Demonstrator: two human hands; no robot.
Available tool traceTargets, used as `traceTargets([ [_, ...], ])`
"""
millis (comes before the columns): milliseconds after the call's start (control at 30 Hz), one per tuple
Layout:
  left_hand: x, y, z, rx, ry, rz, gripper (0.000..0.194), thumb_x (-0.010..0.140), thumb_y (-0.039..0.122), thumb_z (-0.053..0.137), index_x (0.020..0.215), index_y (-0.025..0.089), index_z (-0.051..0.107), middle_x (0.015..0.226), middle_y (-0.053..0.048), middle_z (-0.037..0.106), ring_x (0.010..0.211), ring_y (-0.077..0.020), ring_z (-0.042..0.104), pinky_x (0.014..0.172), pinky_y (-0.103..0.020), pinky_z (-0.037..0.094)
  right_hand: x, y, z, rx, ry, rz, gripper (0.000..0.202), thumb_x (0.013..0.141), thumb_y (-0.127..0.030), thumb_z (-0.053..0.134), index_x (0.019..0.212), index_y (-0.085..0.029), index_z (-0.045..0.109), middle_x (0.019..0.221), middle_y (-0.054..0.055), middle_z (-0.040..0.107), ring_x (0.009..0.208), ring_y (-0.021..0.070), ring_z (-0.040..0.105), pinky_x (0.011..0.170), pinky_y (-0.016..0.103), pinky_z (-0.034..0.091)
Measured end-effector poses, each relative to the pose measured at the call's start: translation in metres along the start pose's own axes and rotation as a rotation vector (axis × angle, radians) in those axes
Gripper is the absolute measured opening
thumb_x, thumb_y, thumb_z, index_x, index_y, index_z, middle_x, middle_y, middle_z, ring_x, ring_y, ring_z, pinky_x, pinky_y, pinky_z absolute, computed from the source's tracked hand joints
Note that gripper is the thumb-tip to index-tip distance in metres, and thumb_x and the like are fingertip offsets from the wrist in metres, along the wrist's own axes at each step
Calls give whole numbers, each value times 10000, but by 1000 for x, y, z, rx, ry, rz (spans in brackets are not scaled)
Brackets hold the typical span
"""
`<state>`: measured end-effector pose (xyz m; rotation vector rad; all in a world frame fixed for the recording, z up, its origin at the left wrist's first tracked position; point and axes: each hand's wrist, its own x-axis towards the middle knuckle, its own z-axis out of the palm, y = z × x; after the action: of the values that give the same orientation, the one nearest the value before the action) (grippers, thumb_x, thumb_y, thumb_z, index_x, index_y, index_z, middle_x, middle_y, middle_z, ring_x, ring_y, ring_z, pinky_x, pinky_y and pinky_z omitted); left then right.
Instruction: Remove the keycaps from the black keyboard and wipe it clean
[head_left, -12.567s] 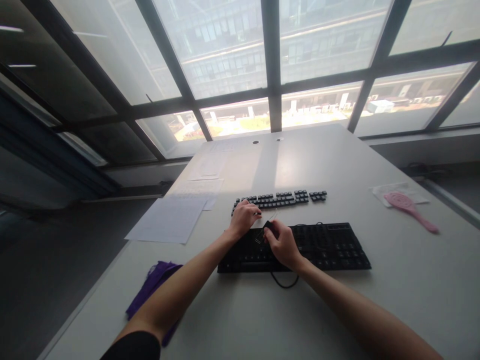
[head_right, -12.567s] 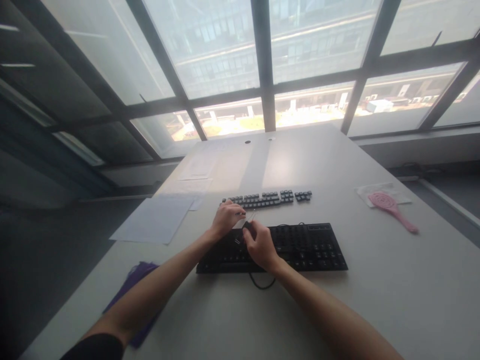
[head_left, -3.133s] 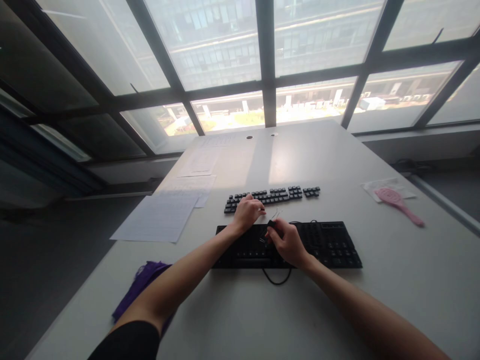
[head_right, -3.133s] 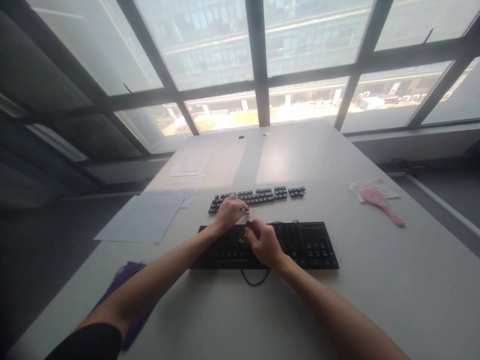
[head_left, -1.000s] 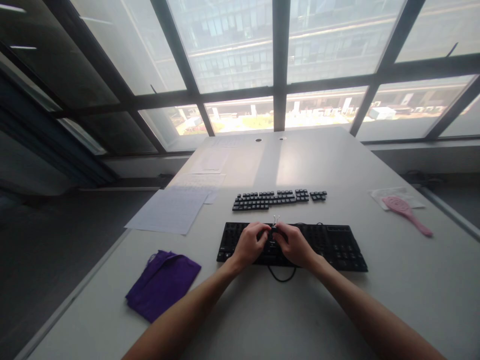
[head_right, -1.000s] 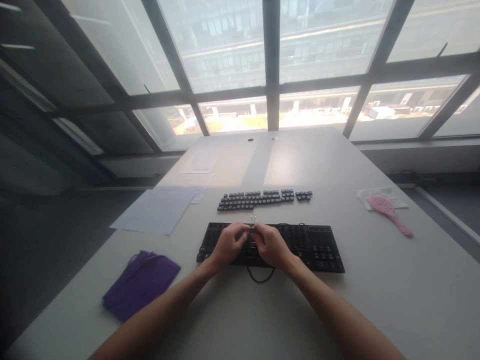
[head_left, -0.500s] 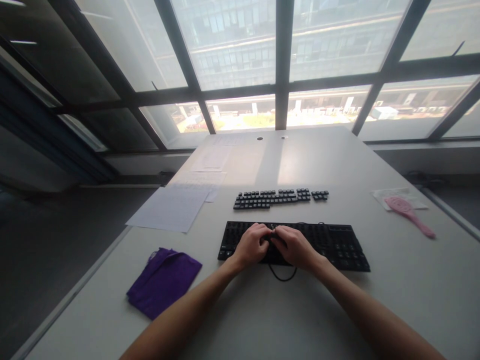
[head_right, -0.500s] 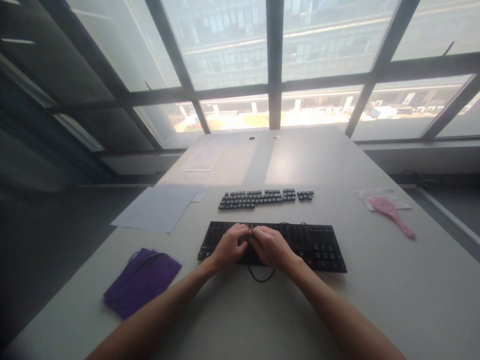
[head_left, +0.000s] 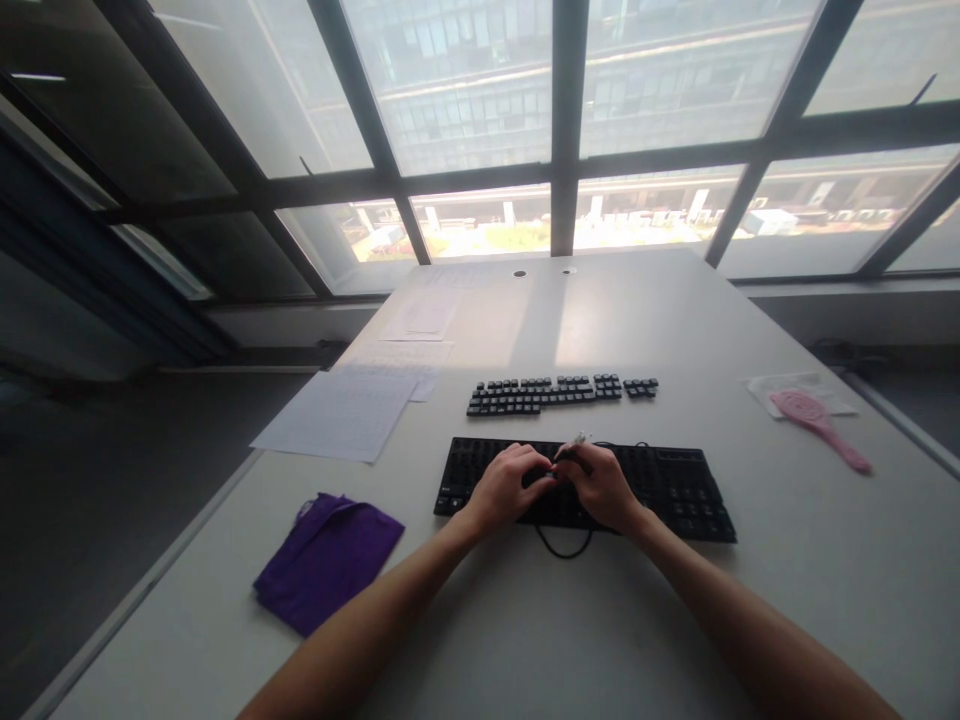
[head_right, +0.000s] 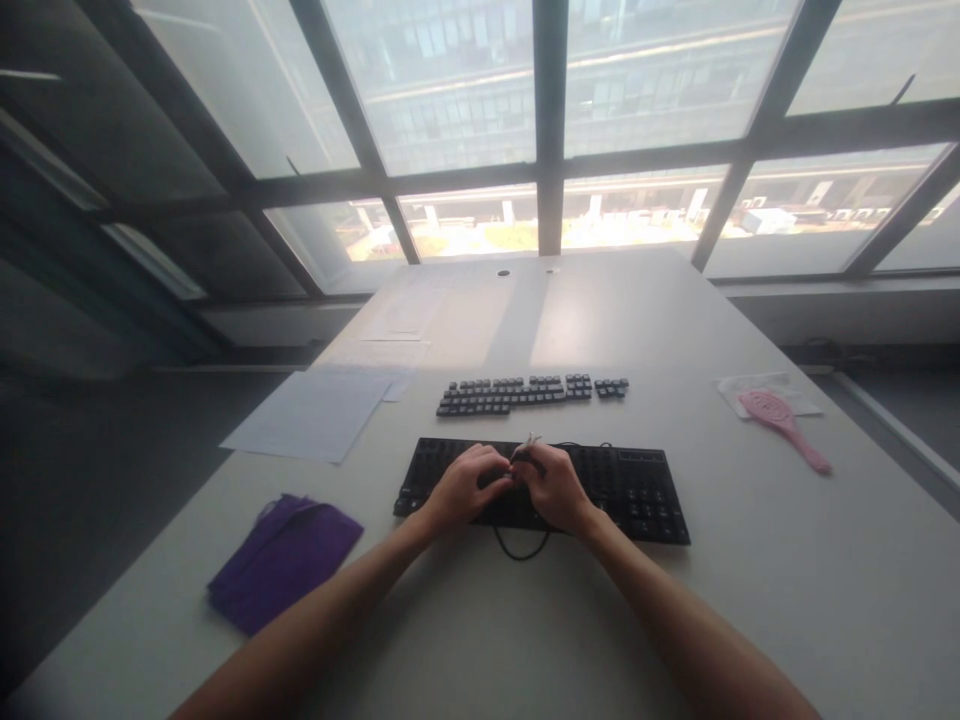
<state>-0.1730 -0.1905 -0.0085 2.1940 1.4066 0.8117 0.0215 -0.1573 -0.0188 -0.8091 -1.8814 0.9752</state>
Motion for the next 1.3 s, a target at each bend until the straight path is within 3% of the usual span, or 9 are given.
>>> traceTargets([
  [267, -6, -3, 2, -110, 78, 9, 252, 854, 206, 720, 1096, 222, 651, 1003, -47, 686, 985, -206, 611, 897, -339, 505, 1, 1, 3, -73, 75, 56, 129, 939, -266, 556, 829, -206, 590, 704, 19, 671, 638, 187, 621, 638, 288, 469],
  [600, -8, -3, 6, -12, 114, 117, 188, 911, 233, 659, 1099, 234, 660, 991, -52, 717, 960, -224, 595, 887, -381, 510, 4, 0, 5, -190, 43, 115, 129, 971, -312, 495, 920, -216, 565, 675, 7, 674, 556, 172, 596, 563, 255, 402],
  [933, -9, -3, 7, -12, 143, 166, 173, 931, 165, 606, 1078, 229, 671, 985, -53, 688, 965, -203, 581, 874, -347, 513, 7, 1, 4, -14, 6, 128, 108, 958, -299, 506, 911, -211, 549, 676, -22, 643, 576, 149, 563, 574, 250, 399],
  [1067, -9, 5, 3, 18, 188, 169, 131, 928, 180, 610, 1023, 225, 687, 1074, -75, 656, 1034, -212, 573, 910, -354, 503, 7, 1, 5, 45, 74, 158, 150, 977, -316, 489, 872, -216, 526, 693, -12, 646, 593, 152, 578, 590, 258, 421],
  [1167, 2, 11, -10, -3, 243, 86, 113, 889, 197, 666, 998, 221, 685, 1041, -67, 656, 1024, -216, 588, 914, -354, 499, 7, 2, 6, 61, 155, 180, 177, 981, -340, 490, 859, -216, 519, 689, -4, 638, 559, 149, 554, 558, 259, 414],
  [1300, 39, 4, -23, 101, 252, 14, 141, 854, 153, 680, 977, 219, 696, 993, -33, 707, 943, -208, 601, 867, -341, 488, 7, 4, 6, 58, 156, 167, 177, 977, -330, 503, 849, -211, 529, 680, -8, 628, 550, 143, 545, 558, 254, 409],
])
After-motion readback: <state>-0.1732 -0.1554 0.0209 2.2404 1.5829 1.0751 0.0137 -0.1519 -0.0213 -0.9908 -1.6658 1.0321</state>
